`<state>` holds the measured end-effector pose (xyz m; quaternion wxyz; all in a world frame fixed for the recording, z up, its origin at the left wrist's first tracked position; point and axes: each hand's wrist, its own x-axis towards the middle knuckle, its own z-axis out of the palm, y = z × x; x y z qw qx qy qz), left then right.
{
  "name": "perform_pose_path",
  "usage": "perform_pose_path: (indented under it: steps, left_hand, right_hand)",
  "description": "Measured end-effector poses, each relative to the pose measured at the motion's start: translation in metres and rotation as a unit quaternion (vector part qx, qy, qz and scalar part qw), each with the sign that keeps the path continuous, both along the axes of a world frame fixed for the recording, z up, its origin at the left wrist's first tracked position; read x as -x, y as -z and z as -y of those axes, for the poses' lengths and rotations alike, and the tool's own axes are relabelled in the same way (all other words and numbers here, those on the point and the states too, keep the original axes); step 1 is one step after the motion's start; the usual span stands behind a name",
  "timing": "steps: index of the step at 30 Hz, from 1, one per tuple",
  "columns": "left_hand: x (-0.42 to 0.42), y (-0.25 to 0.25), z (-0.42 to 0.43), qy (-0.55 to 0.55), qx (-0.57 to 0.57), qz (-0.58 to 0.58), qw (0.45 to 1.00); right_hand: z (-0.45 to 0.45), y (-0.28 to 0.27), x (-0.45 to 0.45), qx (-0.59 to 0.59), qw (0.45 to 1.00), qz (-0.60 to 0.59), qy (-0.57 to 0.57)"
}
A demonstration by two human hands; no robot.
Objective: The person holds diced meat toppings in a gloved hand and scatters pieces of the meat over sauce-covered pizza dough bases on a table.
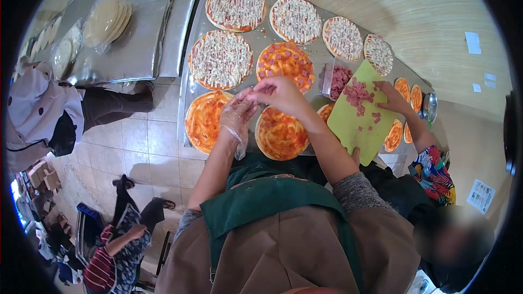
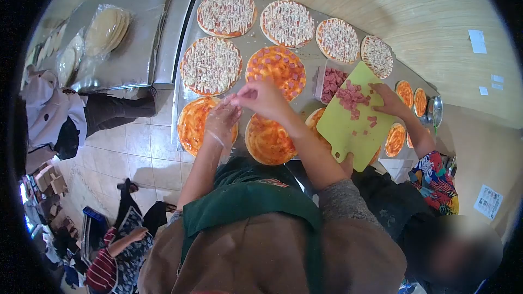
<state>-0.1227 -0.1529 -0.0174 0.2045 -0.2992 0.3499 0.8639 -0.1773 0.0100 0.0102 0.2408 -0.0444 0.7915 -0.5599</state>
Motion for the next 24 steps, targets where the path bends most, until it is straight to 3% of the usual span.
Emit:
perform_pose_path:
  steps: [6, 9, 12, 15, 21, 24]
  left_hand:
    - [0.004, -0.001, -0.001, -0.03, -0.015, 0.016, 0.999]
    - [0.004, 0.002, -0.003, -0.027, -0.006, 0.005, 1.0]
    - [0.004, 0.006, -0.002, -0.02, 0.009, -0.002, 1.0]
    - [0.005, 0.01, 0.0, -0.029, 0.002, 0.003, 1.0]
    - [0.001, 0.01, 0.003, -0.033, 0.003, 0.023, 0.999]
    - [-0.001, 0.007, 0.004, -0.027, 0.002, 0.03, 0.999]
  right_hand:
    - [0.014, -0.018, -0.011, -0.165, 0.949, -0.27, -0.006]
    - [0.015, -0.026, -0.014, -0.16, 0.962, -0.221, -0.008]
    - [0.009, -0.022, -0.013, -0.033, 0.997, -0.064, 0.036]
    - [-0.021, 0.025, 0.005, 0.083, 0.988, -0.03, 0.126]
    - [-0.08, 0.073, 0.059, -0.184, 0.972, -0.079, 0.121]
    - [-0.073, 0.079, 0.066, -0.227, 0.965, -0.077, 0.11]
